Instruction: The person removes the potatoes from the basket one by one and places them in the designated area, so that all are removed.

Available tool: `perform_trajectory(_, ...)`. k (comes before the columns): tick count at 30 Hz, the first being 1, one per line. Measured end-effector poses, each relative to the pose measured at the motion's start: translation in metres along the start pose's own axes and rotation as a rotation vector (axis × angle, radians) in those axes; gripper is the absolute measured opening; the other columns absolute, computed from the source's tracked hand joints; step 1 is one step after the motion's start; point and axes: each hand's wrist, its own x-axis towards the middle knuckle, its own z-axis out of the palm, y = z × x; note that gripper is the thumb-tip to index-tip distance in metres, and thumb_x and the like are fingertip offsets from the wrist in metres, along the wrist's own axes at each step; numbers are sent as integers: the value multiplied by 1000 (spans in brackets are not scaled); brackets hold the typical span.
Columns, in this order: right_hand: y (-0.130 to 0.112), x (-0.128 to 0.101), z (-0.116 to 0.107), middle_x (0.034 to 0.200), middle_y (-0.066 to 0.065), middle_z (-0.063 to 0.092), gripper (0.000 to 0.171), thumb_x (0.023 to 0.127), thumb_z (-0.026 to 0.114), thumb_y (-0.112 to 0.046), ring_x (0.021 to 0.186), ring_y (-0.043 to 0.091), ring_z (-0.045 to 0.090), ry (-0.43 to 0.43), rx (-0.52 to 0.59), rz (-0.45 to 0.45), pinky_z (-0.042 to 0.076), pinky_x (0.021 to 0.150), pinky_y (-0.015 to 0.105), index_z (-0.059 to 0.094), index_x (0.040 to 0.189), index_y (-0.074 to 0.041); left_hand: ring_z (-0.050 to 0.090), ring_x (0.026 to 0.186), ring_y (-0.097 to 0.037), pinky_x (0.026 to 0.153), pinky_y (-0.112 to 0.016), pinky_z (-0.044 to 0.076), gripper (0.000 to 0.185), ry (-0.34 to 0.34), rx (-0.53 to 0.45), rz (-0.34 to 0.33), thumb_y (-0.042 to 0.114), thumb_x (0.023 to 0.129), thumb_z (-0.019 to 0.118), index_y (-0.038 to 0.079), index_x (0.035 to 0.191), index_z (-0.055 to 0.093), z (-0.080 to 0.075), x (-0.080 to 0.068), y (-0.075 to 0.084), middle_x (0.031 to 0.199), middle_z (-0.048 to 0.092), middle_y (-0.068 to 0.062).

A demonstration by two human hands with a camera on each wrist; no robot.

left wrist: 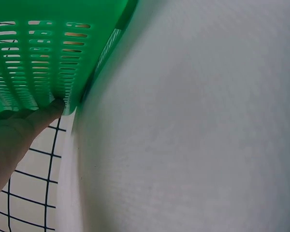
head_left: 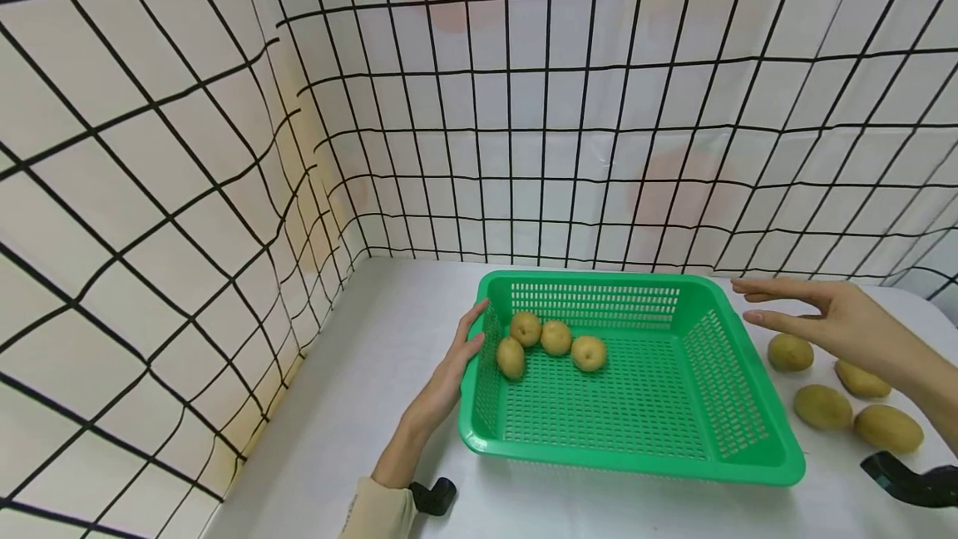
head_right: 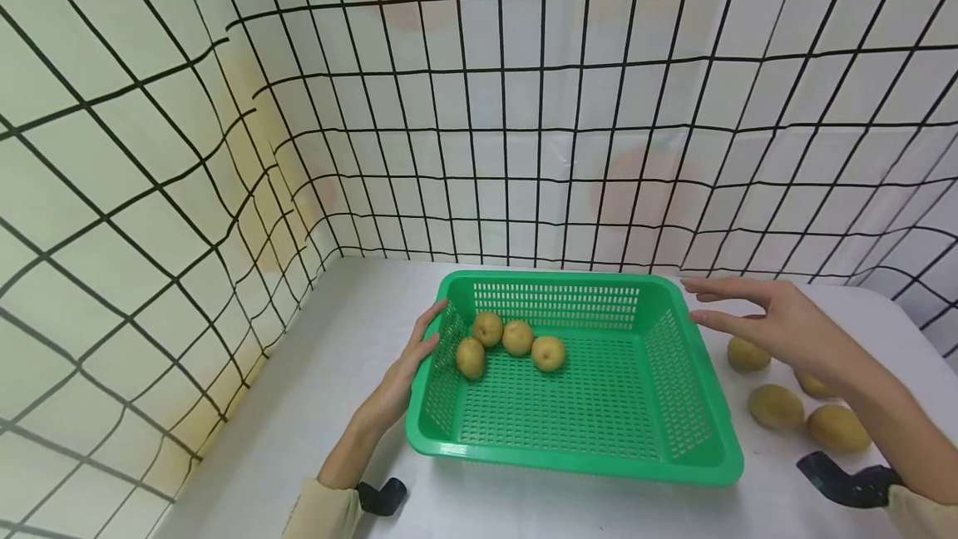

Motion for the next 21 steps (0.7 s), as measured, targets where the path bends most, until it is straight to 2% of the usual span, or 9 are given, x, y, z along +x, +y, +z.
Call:
perform_trajectory(1, -6, 4, 0, 156, 20, 51, 57, 100, 68, -40, 136, 57, 42, -13, 2, -8, 37, 94, 82, 53, 151, -19, 9, 161, -31, 123, -65, 24, 51, 0, 2, 0, 48, 112, 27, 48, 161, 12, 0, 0, 0, 174, 2, 4)
perform_trajectory(2, -11, 7, 0, 154, 19, 53, 57, 100, 68, -41, 136, 55, 43, -19, 4, -17, 40, 93, 80, 54, 151, -20, 9, 161, -31, 123, -65, 24, 51, 0, 2, 1, 48, 112, 27, 49, 161, 13, 1, 0, 1, 174, 2, 4)
perform_trajectory(4, -22, 13, 1, 150, 23, 55, 57, 100, 68, -42, 138, 55, 42, -51, 25, -25, 39, 93, 80, 55, 150, -20, 10, 161, -32, 123, -66, 24, 51, 0, 6, 2, 48, 112, 27, 49, 161, 13, 2, 0, 1, 174, 2, 4)
perform_trajectory(9, -43, 30, 11, 144, 17, 62, 54, 100, 68, -44, 140, 51, 42, -109, 53, -59, 39, 95, 80, 58, 148, -22, 11, 160, -32, 123, -65, 25, 51, 4, 8, 1, 49, 112, 27, 49, 161, 13, 1, 0, 2, 174, 1, 4)
perform_trajectory(14, -59, 47, 21, 144, 13, 64, 51, 99, 69, -40, 140, 47, 47, -133, 73, -151, 40, 98, 80, 60, 146, -21, 12, 160, -32, 123, -65, 26, 51, 5, 6, 1, 48, 112, 27, 48, 161, 13, 0, -1, 2, 174, 2, 4)
perform_trajectory(21, -75, 68, 34, 143, 10, 66, 52, 97, 72, -43, 137, 44, 53, -186, 113, -168, 38, 102, 79, 63, 143, -23, 13, 160, -32, 123, -64, 26, 51, 2, 5, -4, 48, 112, 27, 49, 161, 13, 0, 0, 1, 174, 1, 4)
